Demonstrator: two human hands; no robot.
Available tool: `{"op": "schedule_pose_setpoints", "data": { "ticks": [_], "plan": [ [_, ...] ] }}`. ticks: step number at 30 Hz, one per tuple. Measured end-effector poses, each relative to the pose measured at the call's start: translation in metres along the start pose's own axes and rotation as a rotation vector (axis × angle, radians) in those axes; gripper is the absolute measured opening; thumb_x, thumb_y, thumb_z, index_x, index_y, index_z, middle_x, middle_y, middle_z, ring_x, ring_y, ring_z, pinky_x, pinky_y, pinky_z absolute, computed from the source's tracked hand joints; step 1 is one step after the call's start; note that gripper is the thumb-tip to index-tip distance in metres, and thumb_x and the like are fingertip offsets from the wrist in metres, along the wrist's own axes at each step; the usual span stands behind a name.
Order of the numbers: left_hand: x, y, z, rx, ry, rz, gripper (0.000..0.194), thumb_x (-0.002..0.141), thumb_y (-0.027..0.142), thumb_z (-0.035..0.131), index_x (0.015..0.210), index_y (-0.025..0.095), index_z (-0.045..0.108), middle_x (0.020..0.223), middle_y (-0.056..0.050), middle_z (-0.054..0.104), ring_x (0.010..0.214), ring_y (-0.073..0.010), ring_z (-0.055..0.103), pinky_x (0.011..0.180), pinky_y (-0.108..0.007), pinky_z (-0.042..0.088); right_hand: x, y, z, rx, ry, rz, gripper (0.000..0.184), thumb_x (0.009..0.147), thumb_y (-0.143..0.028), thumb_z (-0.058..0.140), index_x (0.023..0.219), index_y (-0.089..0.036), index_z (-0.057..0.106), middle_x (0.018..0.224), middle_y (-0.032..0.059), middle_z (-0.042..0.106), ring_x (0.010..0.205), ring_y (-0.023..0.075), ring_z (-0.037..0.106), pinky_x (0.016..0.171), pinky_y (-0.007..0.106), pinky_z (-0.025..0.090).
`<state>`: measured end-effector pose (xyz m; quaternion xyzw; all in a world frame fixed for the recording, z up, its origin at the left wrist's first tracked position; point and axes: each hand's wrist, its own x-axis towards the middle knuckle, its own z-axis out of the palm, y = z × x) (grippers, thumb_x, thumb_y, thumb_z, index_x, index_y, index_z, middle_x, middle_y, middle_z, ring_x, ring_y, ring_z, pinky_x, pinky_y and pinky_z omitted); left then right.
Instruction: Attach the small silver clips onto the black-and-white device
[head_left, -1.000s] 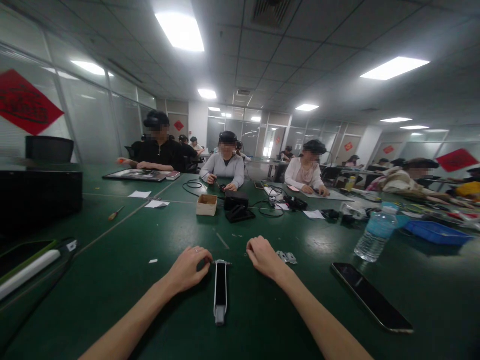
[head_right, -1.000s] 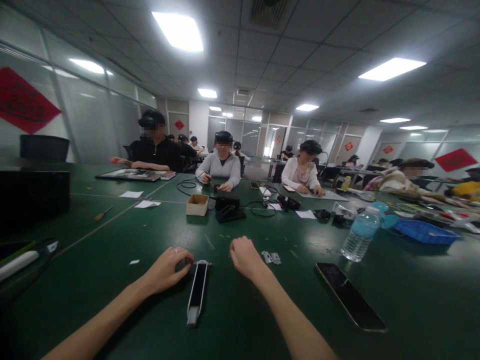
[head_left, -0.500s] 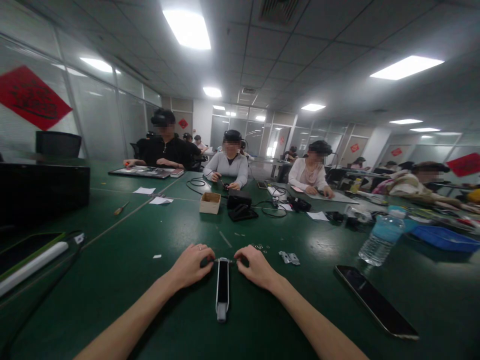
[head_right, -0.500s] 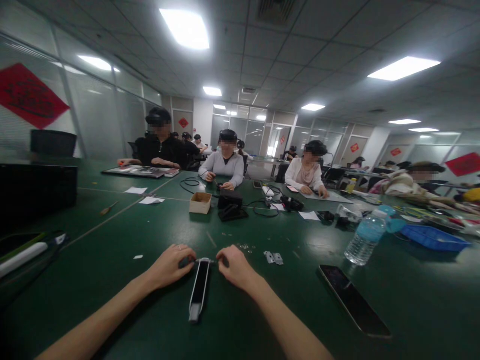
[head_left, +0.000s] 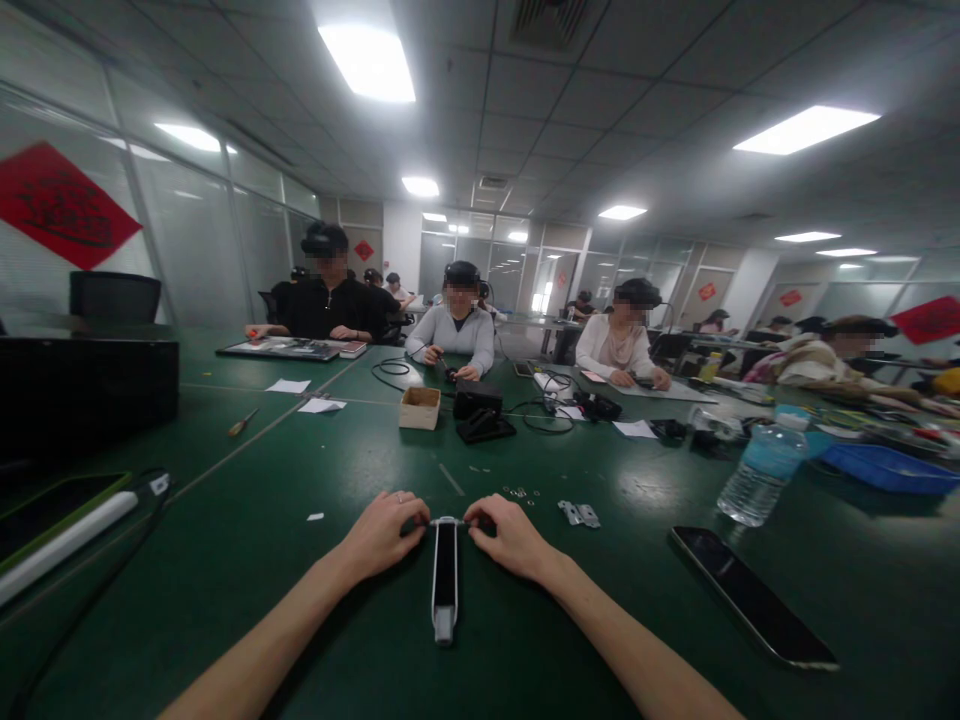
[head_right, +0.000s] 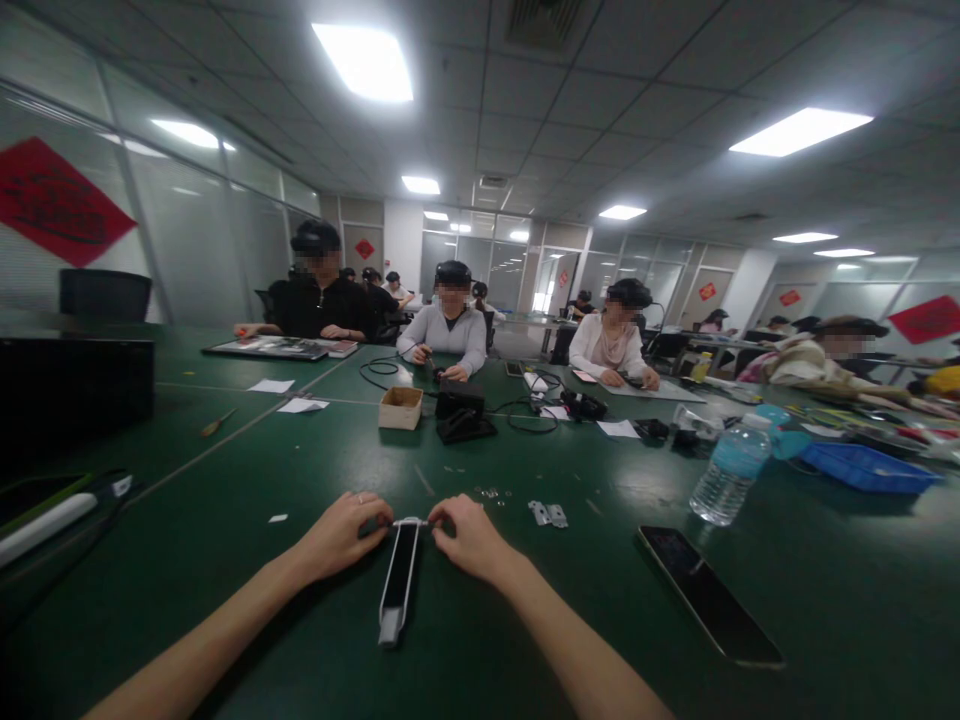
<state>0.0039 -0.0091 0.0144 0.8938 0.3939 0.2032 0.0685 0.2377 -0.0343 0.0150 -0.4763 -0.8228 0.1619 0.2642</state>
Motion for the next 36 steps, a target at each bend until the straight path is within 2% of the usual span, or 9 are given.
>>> {"op": "schedule_pose_setpoints", "data": {
  "ticks": [6, 13, 36],
  "plan": [
    [0.000, 0.000, -0.001, 0.010, -0.019, -0.007, 0.014, 0.083, 0.018, 0.051, 0.089, 0.022, 0.063, 0.089, -0.002, 0.067, 0.085, -0.0197, 0.061, 0.076, -0.031, 0.040, 0.000, 0.003, 0.000, 0.025, -0.014, 0.012, 0.014, 0.085, -0.020, 0.058, 0.097, -0.018, 0.065, 0.092, 0.0046, 0.065, 0.084, 0.0169, 0.057, 0.075, 0.028, 0.047],
    [0.000, -0.001, 0.001, 0.005, -0.018, 0.002, 0.015, 0.083, 0.018, 0.050, 0.089, 0.022, 0.063, 0.088, -0.002, 0.067, 0.085, -0.0197, 0.061, 0.076, -0.031, 0.041, 0.001, 0.006, 0.000, 0.030, -0.011, 0.000, 0.014, 0.088, -0.020, 0.055, 0.096, -0.020, 0.066, 0.095, 0.0040, 0.067, 0.091, 0.0175, 0.059, 0.082, 0.029, 0.046],
    [0.000, 0.005, -0.005, 0.015, -0.033, -0.021, 0.015, 0.084, 0.017, 0.051, 0.090, 0.021, 0.064, 0.090, -0.002, 0.067, 0.086, -0.0204, 0.060, 0.076, -0.032, 0.041, 0.000, 0.008, 0.002, 0.112, 0.023, 0.036, 0.013, 0.084, -0.022, 0.063, 0.095, -0.020, 0.069, 0.093, 0.0016, 0.068, 0.085, 0.0150, 0.062, 0.078, 0.026, 0.050]
  ]
}}
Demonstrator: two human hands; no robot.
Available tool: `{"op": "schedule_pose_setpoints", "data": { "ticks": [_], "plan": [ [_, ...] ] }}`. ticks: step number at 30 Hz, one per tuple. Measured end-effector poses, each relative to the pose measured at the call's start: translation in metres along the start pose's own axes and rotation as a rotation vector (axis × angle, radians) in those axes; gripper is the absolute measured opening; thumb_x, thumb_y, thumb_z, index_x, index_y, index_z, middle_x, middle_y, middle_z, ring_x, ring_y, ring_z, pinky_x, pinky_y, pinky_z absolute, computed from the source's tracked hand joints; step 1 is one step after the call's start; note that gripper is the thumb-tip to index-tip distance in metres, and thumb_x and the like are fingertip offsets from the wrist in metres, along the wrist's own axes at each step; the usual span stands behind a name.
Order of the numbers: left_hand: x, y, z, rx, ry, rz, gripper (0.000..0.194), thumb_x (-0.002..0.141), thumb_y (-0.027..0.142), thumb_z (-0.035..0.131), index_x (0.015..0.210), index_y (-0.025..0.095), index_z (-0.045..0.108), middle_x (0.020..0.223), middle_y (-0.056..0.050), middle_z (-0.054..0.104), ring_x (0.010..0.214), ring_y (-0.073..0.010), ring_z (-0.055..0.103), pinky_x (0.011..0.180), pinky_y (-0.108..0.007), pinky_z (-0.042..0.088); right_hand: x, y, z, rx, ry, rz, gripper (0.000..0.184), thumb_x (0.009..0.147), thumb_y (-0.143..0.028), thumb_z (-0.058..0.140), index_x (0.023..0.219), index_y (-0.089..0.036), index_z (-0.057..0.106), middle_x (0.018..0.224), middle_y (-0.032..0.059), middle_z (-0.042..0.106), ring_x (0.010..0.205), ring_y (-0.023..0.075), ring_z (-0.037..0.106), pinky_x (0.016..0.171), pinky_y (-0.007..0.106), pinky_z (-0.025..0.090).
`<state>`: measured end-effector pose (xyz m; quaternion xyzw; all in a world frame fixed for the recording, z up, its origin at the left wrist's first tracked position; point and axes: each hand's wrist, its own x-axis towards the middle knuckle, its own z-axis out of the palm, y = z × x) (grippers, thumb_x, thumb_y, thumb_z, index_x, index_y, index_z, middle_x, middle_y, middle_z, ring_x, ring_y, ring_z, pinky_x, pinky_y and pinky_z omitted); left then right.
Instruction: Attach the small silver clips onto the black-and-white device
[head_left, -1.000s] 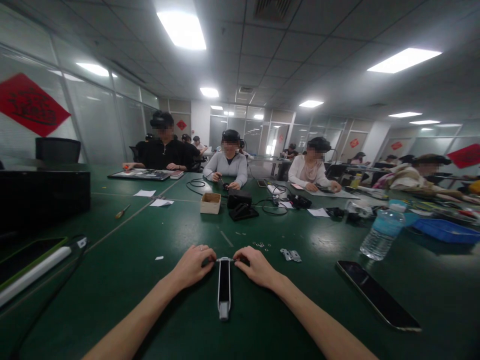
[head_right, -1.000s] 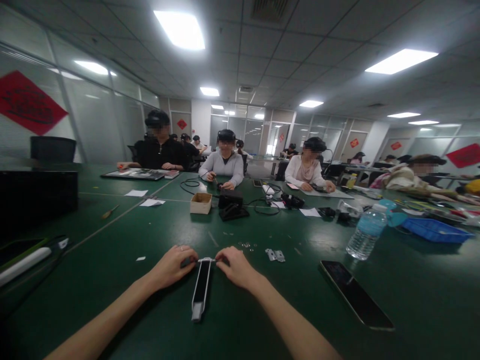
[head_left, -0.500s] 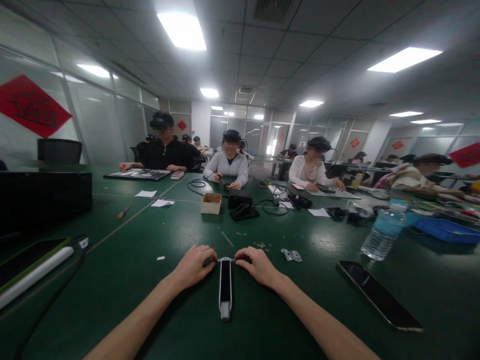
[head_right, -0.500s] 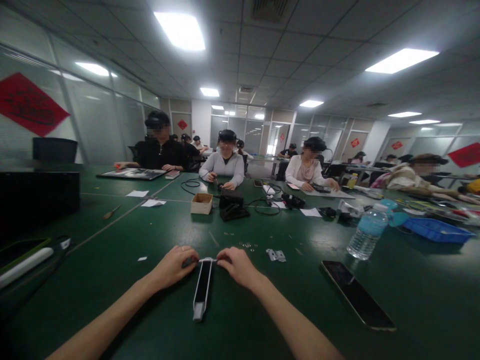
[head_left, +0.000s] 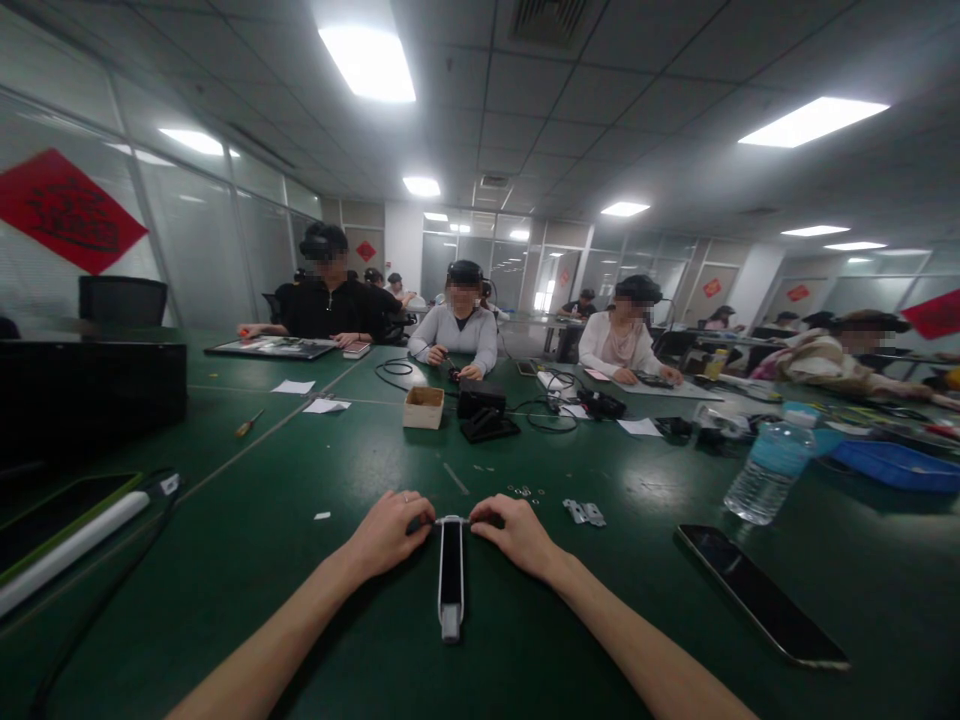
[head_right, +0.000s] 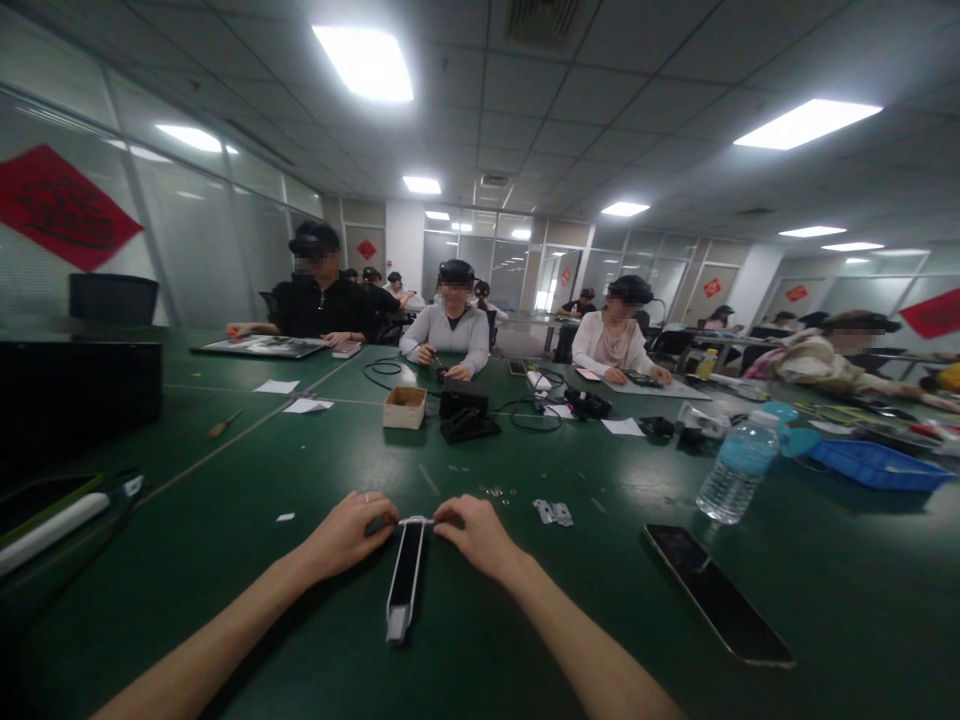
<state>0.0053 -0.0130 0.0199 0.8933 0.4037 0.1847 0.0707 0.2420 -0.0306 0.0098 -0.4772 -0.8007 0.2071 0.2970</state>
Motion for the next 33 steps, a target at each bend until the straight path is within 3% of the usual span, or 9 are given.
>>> {"op": "schedule_pose_setpoints", "data": {
  "ticks": [6, 24, 33],
  "plan": [
    [0.000, -0.005, 0.005, 0.008, 0.007, 0.013, 0.013, 0.083, 0.016, 0.052, 0.089, 0.021, 0.063, 0.089, -0.002, 0.067, 0.085, -0.0196, 0.061, 0.077, -0.031, 0.040, 0.000, -0.008, 0.000, -0.028, 0.012, -0.008, 0.010, 0.082, -0.019, 0.065, 0.092, -0.020, 0.070, 0.091, 0.0024, 0.069, 0.086, 0.0161, 0.062, 0.080, 0.027, 0.049],
    [0.001, -0.008, 0.008, 0.000, 0.021, 0.015, 0.014, 0.083, 0.017, 0.051, 0.089, 0.021, 0.063, 0.088, -0.002, 0.066, 0.083, -0.0184, 0.059, 0.077, -0.031, 0.040, 0.001, -0.002, 0.004, -0.031, 0.037, -0.057, 0.015, 0.080, -0.020, 0.068, 0.095, -0.019, 0.069, 0.091, 0.0033, 0.068, 0.085, 0.0163, 0.062, 0.077, 0.027, 0.049],
    [0.000, -0.002, 0.001, 0.000, -0.009, 0.003, 0.016, 0.084, 0.018, 0.050, 0.092, 0.021, 0.064, 0.090, -0.002, 0.067, 0.085, -0.0198, 0.061, 0.076, -0.032, 0.041, 0.002, 0.006, -0.004, -0.138, 0.017, -0.088, 0.023, 0.077, -0.024, 0.072, 0.099, -0.019, 0.068, 0.097, 0.0040, 0.068, 0.090, 0.0177, 0.061, 0.082, 0.029, 0.047]
  ]
}}
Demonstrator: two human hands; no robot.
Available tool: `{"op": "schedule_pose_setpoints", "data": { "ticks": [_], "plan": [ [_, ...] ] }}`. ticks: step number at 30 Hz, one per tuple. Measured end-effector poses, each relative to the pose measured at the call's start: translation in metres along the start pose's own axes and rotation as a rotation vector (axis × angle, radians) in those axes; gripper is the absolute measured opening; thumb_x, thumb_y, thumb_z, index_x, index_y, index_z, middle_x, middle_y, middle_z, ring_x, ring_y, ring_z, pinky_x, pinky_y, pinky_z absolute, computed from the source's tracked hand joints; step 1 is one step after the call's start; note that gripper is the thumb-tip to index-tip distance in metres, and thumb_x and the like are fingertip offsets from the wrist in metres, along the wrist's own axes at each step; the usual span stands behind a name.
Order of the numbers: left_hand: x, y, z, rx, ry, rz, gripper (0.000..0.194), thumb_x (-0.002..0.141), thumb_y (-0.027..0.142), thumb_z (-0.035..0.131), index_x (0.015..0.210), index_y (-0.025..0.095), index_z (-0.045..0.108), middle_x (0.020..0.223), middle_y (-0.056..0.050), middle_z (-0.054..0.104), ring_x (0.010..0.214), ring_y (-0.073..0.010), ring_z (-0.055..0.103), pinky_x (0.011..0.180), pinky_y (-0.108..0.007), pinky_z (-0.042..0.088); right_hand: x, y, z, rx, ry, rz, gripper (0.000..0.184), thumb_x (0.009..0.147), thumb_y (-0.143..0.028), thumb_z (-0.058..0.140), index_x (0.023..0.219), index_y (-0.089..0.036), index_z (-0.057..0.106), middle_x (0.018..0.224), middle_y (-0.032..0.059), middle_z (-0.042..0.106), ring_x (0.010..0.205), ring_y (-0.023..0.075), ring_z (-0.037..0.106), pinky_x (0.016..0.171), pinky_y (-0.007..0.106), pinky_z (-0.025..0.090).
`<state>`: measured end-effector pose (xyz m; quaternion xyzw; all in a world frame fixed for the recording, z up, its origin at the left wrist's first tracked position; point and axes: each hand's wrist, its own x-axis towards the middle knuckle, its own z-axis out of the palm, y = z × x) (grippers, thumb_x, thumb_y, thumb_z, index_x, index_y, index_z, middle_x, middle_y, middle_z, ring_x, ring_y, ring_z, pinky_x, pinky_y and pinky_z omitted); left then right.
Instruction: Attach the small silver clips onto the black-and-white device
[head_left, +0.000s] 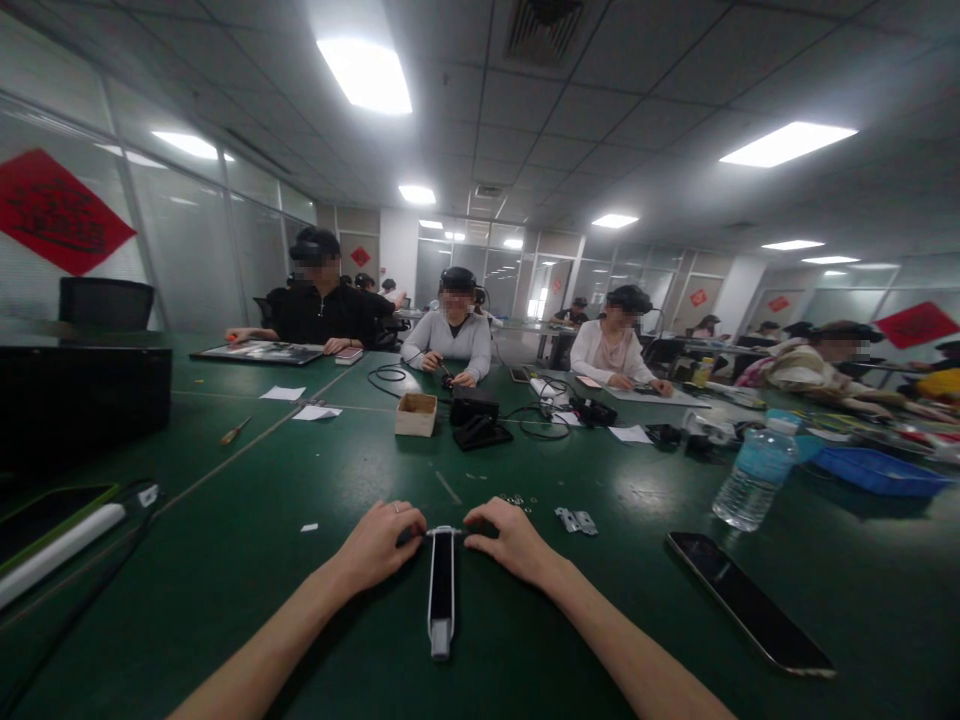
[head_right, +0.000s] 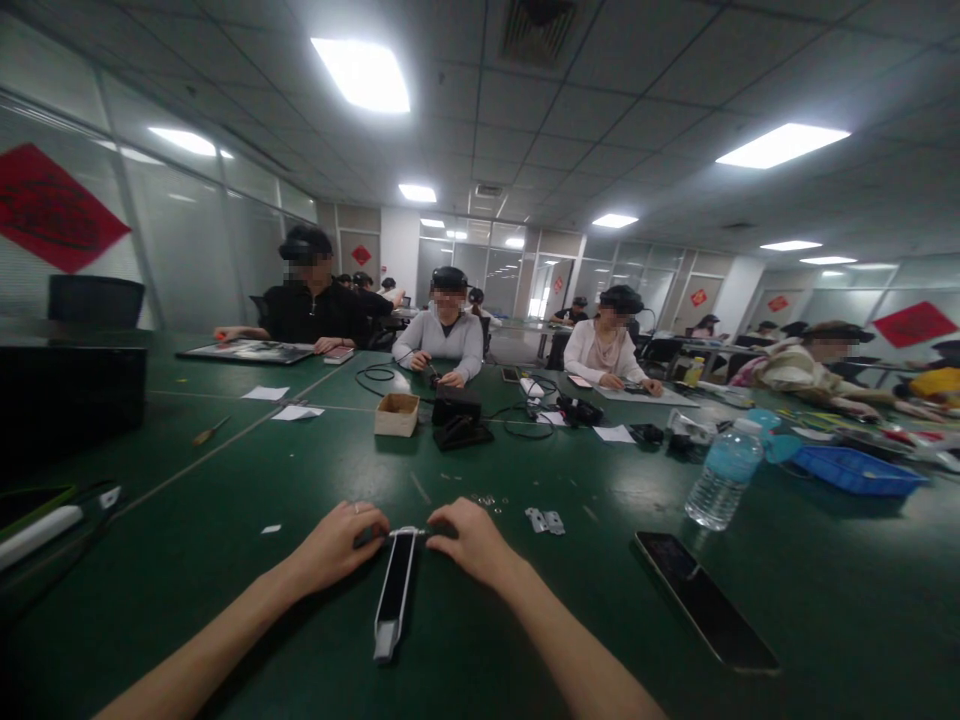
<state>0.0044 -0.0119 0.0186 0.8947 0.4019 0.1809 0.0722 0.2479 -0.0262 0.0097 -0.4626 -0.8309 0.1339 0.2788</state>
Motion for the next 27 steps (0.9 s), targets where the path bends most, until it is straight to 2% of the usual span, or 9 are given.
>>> {"op": "schedule_pose_setpoints", "data": {
  "ticks": [5, 9, 12, 15, 18, 27],
  "plan": [
    [0.001, 0.001, -0.002, 0.005, -0.010, 0.000, 0.016, 0.084, 0.019, 0.050, 0.092, 0.021, 0.064, 0.091, -0.003, 0.067, 0.087, -0.0206, 0.061, 0.077, -0.033, 0.041, 0.001, 0.015, -0.019, -0.151, 0.059, 0.004, 0.015, 0.085, -0.026, 0.063, 0.098, -0.019, 0.067, 0.099, 0.0050, 0.069, 0.095, 0.0193, 0.059, 0.086, 0.032, 0.044],
    [0.001, 0.001, -0.002, -0.013, 0.000, 0.006, 0.015, 0.085, 0.021, 0.050, 0.092, 0.021, 0.064, 0.091, -0.003, 0.067, 0.086, -0.0207, 0.061, 0.076, -0.033, 0.041, -0.004, 0.048, -0.038, -0.349, 0.110, 0.136, 0.022, 0.092, -0.021, 0.049, 0.104, -0.018, 0.066, 0.106, 0.0081, 0.066, 0.102, 0.0211, 0.057, 0.088, 0.034, 0.042],
    [0.001, 0.001, -0.002, -0.020, 0.007, 0.006, 0.015, 0.084, 0.021, 0.050, 0.091, 0.021, 0.064, 0.090, -0.003, 0.067, 0.086, -0.0212, 0.061, 0.075, -0.033, 0.041, -0.009, 0.073, -0.047, -0.463, 0.073, 0.250, 0.025, 0.092, -0.021, 0.045, 0.105, -0.019, 0.066, 0.110, 0.0089, 0.065, 0.104, 0.0220, 0.055, 0.088, 0.034, 0.042],
    [0.001, 0.003, -0.003, -0.019, 0.008, 0.009, 0.016, 0.084, 0.021, 0.049, 0.091, 0.020, 0.063, 0.089, -0.003, 0.067, 0.085, -0.0209, 0.061, 0.075, -0.033, 0.042, -0.011, 0.089, -0.050, -0.533, -0.010, 0.310, 0.025, 0.090, -0.020, 0.046, 0.104, -0.020, 0.068, 0.108, 0.0088, 0.065, 0.102, 0.0221, 0.054, 0.088, 0.033, 0.041],
    [0.001, 0.003, -0.004, -0.018, 0.020, 0.005, 0.016, 0.083, 0.021, 0.049, 0.091, 0.020, 0.063, 0.089, -0.003, 0.067, 0.084, -0.0200, 0.061, 0.075, -0.033, 0.042, -0.012, 0.092, -0.050, -0.533, -0.058, 0.313, 0.024, 0.090, -0.021, 0.048, 0.102, -0.022, 0.069, 0.103, 0.0076, 0.066, 0.099, 0.0218, 0.055, 0.086, 0.033, 0.041],
    [0.000, 0.003, -0.003, -0.027, 0.038, 0.013, 0.016, 0.083, 0.021, 0.049, 0.089, 0.020, 0.063, 0.089, -0.004, 0.067, 0.083, -0.0201, 0.061, 0.075, -0.032, 0.043, -0.008, 0.081, -0.046, -0.545, -0.033, 0.318, 0.020, 0.090, -0.023, 0.051, 0.092, -0.019, 0.070, 0.095, 0.0089, 0.067, 0.093, 0.0226, 0.056, 0.080, 0.034, 0.042]
  ]
}}
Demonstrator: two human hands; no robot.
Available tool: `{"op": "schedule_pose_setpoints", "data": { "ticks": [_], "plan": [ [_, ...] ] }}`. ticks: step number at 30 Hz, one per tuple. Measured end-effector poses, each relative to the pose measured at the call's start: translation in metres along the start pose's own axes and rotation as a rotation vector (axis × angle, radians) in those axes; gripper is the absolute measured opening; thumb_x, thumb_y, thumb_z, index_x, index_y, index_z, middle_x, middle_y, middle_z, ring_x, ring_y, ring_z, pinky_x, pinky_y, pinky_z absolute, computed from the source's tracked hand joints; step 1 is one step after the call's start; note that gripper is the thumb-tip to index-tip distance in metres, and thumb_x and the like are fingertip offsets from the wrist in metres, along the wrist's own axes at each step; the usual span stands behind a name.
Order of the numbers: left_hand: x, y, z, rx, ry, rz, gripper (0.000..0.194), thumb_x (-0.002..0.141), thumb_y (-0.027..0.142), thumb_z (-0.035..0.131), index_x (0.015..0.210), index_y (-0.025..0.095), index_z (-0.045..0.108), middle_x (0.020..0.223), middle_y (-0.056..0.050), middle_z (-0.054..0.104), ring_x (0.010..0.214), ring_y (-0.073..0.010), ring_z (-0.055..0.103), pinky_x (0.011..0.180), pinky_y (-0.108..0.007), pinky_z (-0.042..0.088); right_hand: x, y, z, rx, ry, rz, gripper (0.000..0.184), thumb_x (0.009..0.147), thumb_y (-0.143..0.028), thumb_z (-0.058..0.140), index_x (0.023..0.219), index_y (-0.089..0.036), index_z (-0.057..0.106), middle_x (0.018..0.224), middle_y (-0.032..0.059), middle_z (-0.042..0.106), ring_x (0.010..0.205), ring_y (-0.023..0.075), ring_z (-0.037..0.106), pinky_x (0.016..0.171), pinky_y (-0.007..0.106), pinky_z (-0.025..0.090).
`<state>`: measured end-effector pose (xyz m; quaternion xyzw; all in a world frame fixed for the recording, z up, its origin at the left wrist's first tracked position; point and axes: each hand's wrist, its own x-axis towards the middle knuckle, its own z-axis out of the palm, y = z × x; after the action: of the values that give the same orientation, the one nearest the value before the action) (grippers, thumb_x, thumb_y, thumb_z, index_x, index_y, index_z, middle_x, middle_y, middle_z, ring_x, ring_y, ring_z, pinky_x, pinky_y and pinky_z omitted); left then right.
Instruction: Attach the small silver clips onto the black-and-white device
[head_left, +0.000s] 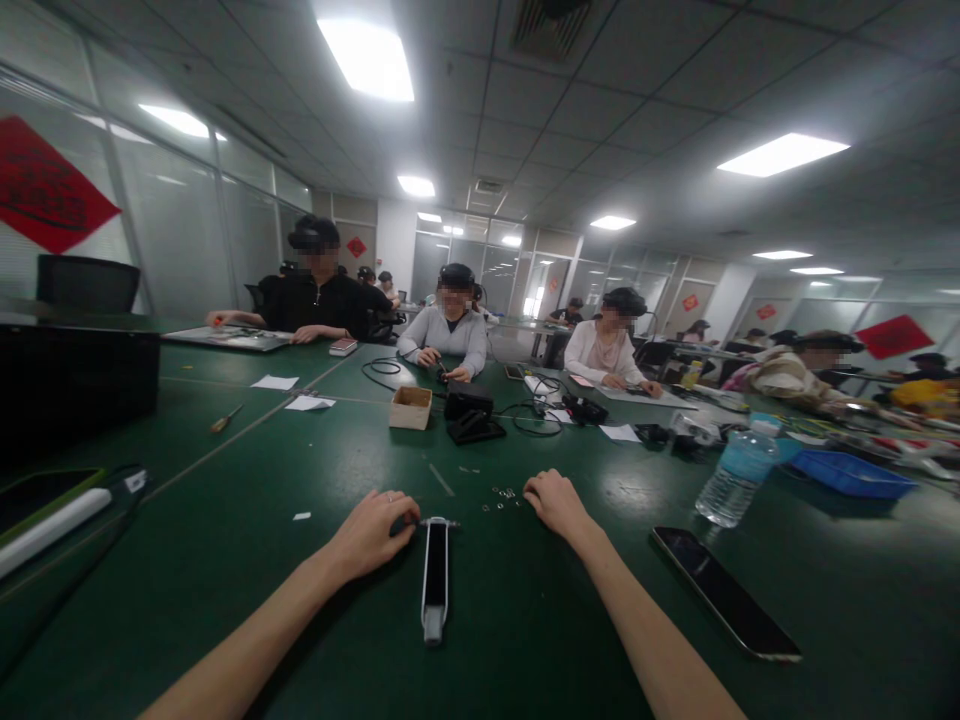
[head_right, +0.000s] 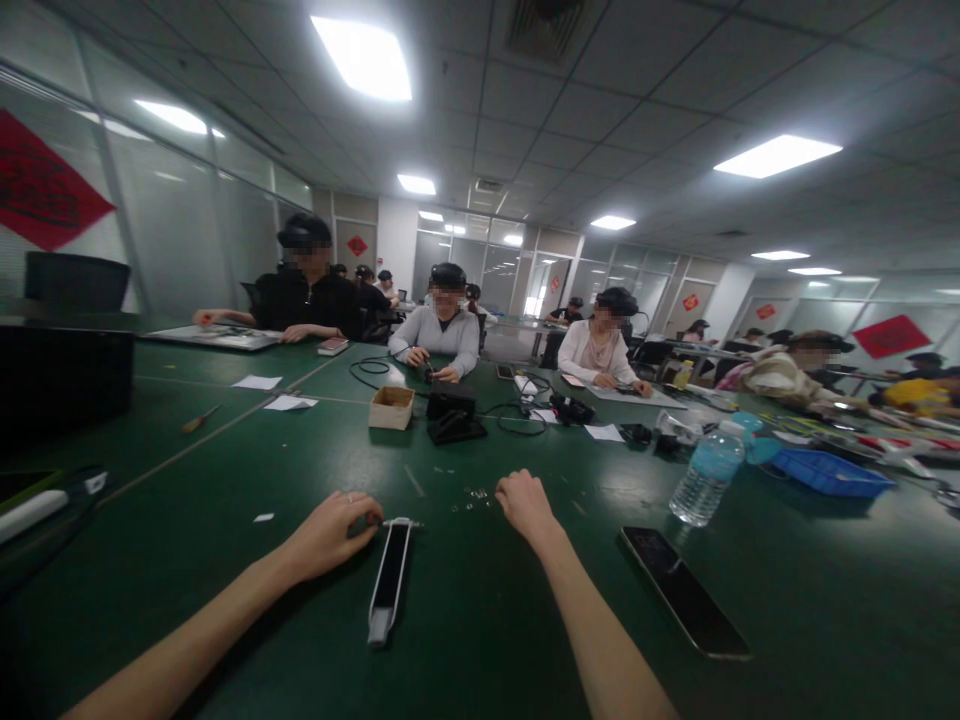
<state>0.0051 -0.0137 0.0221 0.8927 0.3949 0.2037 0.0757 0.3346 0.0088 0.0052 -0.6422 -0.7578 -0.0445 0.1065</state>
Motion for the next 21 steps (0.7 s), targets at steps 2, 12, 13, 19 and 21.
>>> {"op": "schedule_pose_setpoints", "data": {
  "ticks": [2, 12, 13, 19, 21],
  "plan": [
    [-0.0001, -0.0006, 0.0009, 0.004, -0.002, -0.003, 0.016, 0.083, 0.020, 0.049, 0.090, 0.020, 0.063, 0.089, -0.004, 0.067, 0.084, -0.0202, 0.061, 0.076, -0.032, 0.043, 0.0006, -0.0035, -0.0012, -0.037, -0.013, 0.017, 0.020, 0.090, -0.023, 0.050, 0.092, -0.018, 0.070, 0.095, 0.0098, 0.067, 0.093, 0.0225, 0.056, 0.079, 0.033, 0.042],
    [-0.0001, -0.0045, 0.0056, 0.023, 0.014, -0.002, 0.017, 0.082, 0.017, 0.048, 0.093, 0.020, 0.062, 0.089, -0.003, 0.066, 0.083, -0.0200, 0.060, 0.077, -0.033, 0.042, 0.0057, -0.0096, 0.0020, -0.073, -0.044, 0.093, 0.022, 0.086, -0.023, 0.048, 0.087, -0.013, 0.068, 0.094, 0.0142, 0.066, 0.093, 0.0251, 0.056, 0.078, 0.036, 0.040],
    [-0.0003, -0.0043, 0.0053, 0.021, 0.012, -0.004, 0.018, 0.082, 0.017, 0.049, 0.093, 0.020, 0.062, 0.089, -0.003, 0.066, 0.083, -0.0199, 0.060, 0.077, -0.033, 0.042, 0.0058, -0.0087, 0.0020, -0.065, -0.054, 0.100, 0.021, 0.084, -0.024, 0.050, 0.085, -0.013, 0.068, 0.093, 0.0142, 0.066, 0.093, 0.0258, 0.056, 0.078, 0.036, 0.040],
    [-0.0007, -0.0024, 0.0034, 0.015, 0.017, -0.017, 0.019, 0.082, 0.018, 0.048, 0.094, 0.019, 0.062, 0.090, -0.004, 0.066, 0.083, -0.0203, 0.060, 0.078, -0.034, 0.043, 0.0043, -0.0048, 0.0006, -0.014, -0.100, 0.096, 0.021, 0.082, -0.031, 0.053, 0.076, -0.016, 0.066, 0.089, 0.0120, 0.066, 0.089, 0.0272, 0.056, 0.077, 0.039, 0.039],
    [-0.0005, -0.0008, 0.0022, 0.018, 0.024, -0.026, 0.019, 0.081, 0.018, 0.049, 0.095, 0.019, 0.062, 0.090, -0.004, 0.067, 0.084, -0.0204, 0.060, 0.078, -0.034, 0.043, 0.0033, -0.0059, -0.0012, -0.009, -0.091, 0.076, 0.018, 0.081, -0.029, 0.054, 0.076, -0.016, 0.065, 0.087, 0.0106, 0.065, 0.089, 0.0260, 0.055, 0.079, 0.039, 0.037]
  ]
}}
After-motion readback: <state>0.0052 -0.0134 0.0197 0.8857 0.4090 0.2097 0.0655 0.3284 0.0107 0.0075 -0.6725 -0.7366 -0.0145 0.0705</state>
